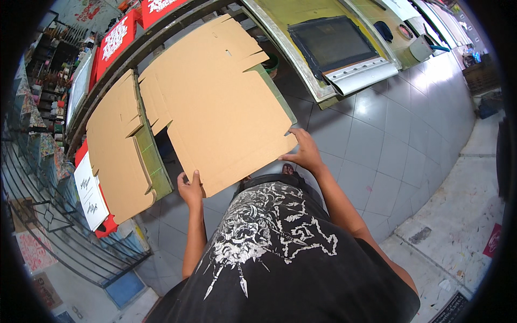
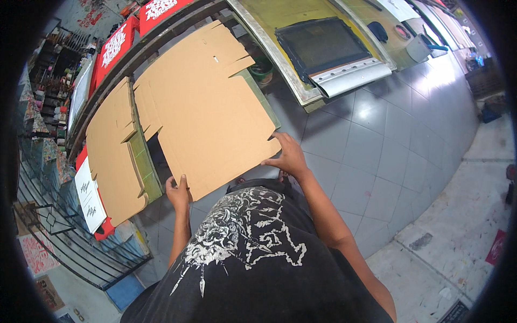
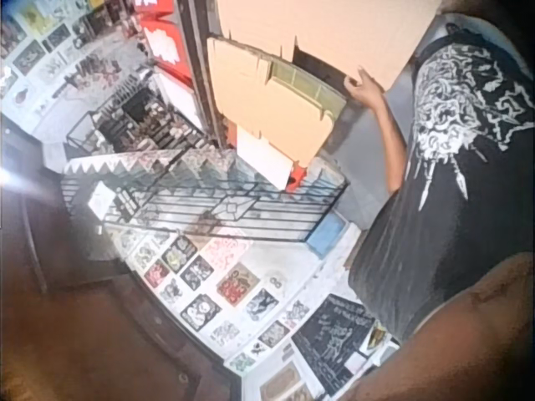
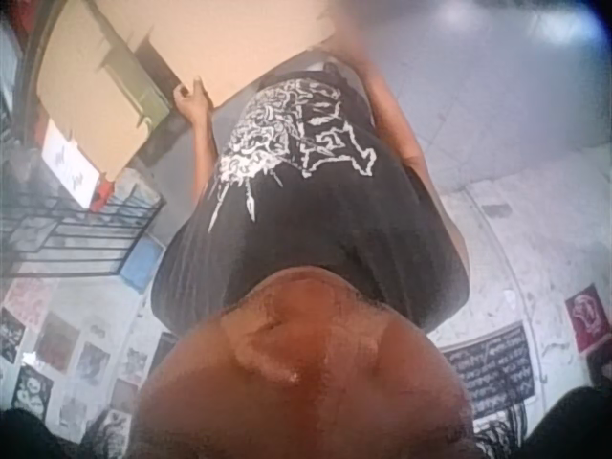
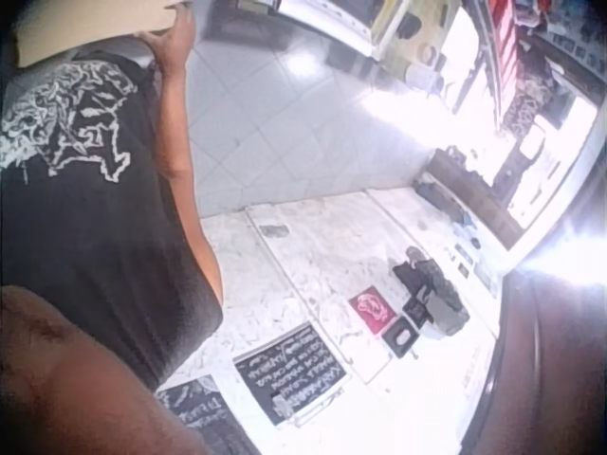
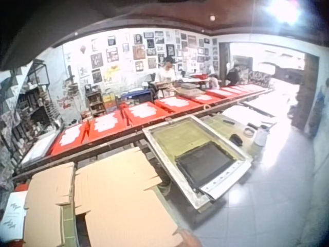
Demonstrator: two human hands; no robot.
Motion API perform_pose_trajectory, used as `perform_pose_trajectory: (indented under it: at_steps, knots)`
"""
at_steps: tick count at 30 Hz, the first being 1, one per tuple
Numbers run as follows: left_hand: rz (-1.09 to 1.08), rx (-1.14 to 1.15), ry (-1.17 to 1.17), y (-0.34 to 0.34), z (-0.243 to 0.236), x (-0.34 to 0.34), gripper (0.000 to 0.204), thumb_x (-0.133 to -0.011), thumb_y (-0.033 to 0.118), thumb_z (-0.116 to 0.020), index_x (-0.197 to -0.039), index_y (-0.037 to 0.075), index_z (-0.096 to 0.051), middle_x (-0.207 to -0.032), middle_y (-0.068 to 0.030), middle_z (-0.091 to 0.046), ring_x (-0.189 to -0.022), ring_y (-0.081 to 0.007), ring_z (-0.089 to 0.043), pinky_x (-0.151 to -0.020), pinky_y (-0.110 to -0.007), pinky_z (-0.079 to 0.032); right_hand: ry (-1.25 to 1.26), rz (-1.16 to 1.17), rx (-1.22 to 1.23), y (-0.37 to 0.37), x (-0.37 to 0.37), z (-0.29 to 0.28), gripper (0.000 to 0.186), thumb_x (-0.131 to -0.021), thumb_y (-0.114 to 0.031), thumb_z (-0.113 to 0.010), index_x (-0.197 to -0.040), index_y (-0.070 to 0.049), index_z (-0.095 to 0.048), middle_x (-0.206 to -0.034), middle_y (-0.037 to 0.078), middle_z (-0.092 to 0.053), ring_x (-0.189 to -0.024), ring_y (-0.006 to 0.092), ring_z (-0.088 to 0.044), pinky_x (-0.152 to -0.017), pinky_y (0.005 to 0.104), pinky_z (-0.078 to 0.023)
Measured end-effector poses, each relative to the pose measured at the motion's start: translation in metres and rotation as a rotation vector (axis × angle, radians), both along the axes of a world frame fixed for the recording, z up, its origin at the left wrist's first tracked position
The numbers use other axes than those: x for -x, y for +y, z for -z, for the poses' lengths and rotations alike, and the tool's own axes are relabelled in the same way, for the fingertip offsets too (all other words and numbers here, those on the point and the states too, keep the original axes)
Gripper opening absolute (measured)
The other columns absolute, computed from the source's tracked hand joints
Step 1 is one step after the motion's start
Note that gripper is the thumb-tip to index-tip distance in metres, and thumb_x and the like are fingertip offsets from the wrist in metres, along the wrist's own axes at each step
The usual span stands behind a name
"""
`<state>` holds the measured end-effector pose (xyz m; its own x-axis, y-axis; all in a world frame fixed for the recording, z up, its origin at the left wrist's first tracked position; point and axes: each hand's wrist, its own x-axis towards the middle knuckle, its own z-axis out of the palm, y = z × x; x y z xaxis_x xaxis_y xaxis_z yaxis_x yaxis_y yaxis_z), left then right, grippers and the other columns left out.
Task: The person places a flat cardboard sheet on a printing station, aligns a screen over it, and uses a squeegee to apply ink through the screen, then removes the cardboard to place it on a stack.
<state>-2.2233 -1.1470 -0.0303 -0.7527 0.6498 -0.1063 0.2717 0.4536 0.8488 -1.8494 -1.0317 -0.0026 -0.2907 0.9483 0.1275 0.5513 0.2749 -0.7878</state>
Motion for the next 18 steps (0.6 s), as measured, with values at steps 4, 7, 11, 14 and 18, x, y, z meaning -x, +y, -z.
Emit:
perform_pose_trajectory:
  at_steps: [4,7,11,14,18]
  knots:
    - [0.049,0.129,0.134,0.009,-0.04,-0.022,0.051,-0.081,0.024,-0.071,-0.12,-0.005,-0.054,-0.076,-0.0121,-0.066,-0.058,-0.0123,-0.059,-0.053,-0.027,-0.046,-0.026,0.013,-0.041,0.002,-0.002,0.0,0.082,-0.052,-0.036,-0.087,-0.119,-0.004,-0.053,-0.11,0.013,-0.057,-0.103,0.0335,-0.053,-0.088,0.04,-0.043]
    - [0.116,0.17,0.266,0.01,-0.044,-0.018,0.056,-0.082,0.029,-0.068,-0.123,-0.006,-0.054,-0.08,-0.0155,-0.068,-0.062,-0.0169,-0.061,-0.057,-0.03,-0.048,-0.033,0.013,-0.079,0.003,-0.003,0.001,0.081,-0.053,-0.037,-0.087,-0.118,-0.004,-0.054,-0.109,0.013,-0.058,-0.102,0.0333,-0.053,-0.087,0.04,-0.043]
    - [0.156,0.199,0.344,0.007,-0.038,-0.012,0.058,-0.084,0.034,-0.064,-0.125,-0.006,-0.053,-0.087,-0.0196,-0.069,-0.065,-0.0227,-0.062,-0.062,-0.033,-0.049,-0.035,0.005,-0.111,0.005,-0.003,-0.001,0.079,-0.053,-0.038,-0.086,-0.116,-0.004,-0.055,-0.109,0.013,-0.059,-0.101,0.033,-0.054,-0.087,0.0398,-0.043]
    - [0.191,0.365,0.307,0.012,-0.054,-0.016,0.06,-0.084,0.033,-0.065,-0.127,-0.005,-0.051,-0.091,-0.0222,-0.068,-0.066,-0.0247,-0.063,-0.064,-0.034,-0.05,-0.043,0.007,-0.124,0.007,-0.004,0.0,0.078,-0.053,-0.039,-0.086,-0.116,-0.004,-0.056,-0.109,0.012,-0.06,-0.1,0.0327,-0.054,-0.086,0.0398,-0.044]
    - [0.224,0.388,0.322,0.013,-0.056,-0.015,0.06,-0.083,0.031,-0.065,-0.127,-0.007,-0.05,-0.094,-0.026,-0.067,-0.074,-0.0275,-0.067,-0.067,-0.034,-0.051,-0.041,0.008,-0.132,0.007,-0.004,-0.002,0.076,-0.053,-0.039,-0.086,-0.114,-0.004,-0.057,-0.109,0.012,-0.06,-0.1,0.0323,-0.054,-0.086,0.0399,-0.044]
